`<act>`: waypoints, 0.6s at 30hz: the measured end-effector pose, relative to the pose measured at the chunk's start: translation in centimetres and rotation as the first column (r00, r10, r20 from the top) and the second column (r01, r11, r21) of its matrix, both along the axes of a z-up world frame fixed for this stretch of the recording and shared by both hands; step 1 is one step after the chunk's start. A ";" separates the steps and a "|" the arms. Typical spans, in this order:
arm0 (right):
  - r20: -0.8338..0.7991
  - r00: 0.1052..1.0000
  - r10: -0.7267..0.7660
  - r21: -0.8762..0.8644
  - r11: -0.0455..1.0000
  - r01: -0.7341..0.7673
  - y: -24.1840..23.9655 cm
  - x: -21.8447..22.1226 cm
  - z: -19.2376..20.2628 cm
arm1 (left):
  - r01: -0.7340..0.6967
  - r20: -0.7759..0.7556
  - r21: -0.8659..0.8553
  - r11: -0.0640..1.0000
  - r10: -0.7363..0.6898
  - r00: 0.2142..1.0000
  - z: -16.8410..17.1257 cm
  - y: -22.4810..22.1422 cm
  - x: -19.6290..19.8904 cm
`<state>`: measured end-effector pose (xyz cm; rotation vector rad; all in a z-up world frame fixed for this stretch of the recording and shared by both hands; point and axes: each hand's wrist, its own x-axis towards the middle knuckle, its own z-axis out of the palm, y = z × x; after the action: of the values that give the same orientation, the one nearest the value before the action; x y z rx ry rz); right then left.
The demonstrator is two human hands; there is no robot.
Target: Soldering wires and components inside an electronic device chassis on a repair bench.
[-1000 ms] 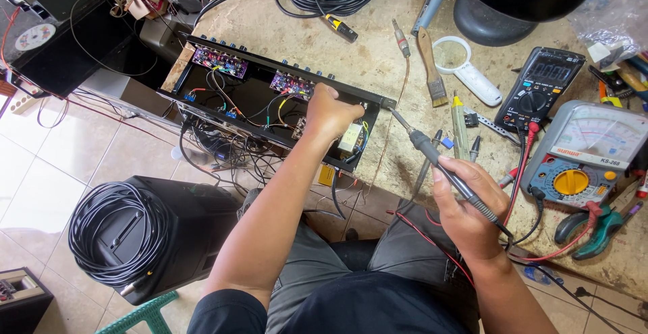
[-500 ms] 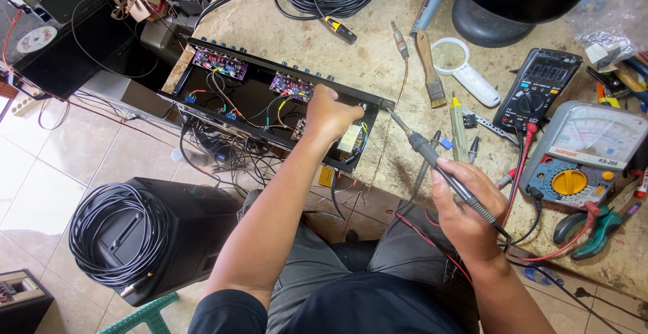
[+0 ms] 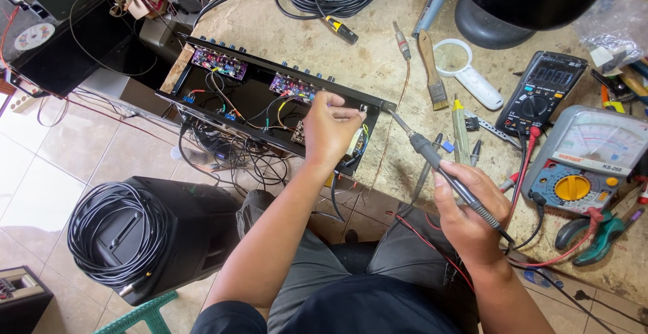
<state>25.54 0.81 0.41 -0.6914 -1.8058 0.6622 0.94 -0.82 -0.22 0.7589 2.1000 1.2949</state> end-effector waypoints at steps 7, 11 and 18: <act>-0.009 1.000 0.007 -0.009 1.000 -0.007 0.3 -0.7 1.1 | -0.013 0.005 -0.053 0.998 0.013 1.000 -2.0 0.9 -0.5; -0.009 0.999 0.039 -0.014 0.999 -0.039 0.8 -0.8 0.9 | -0.013 -0.027 -0.117 0.993 0.010 1.000 -2.0 0.9 -0.7; 0.006 0.992 0.124 -0.008 0.992 -0.124 1.5 -2.0 0.9 | -0.016 -0.016 -0.136 0.991 0.014 1.000 -2.2 0.9 -0.7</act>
<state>23.58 2.26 1.28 -0.5902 -1.8648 0.7496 0.20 0.05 -2.39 0.6968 2.1843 1.1438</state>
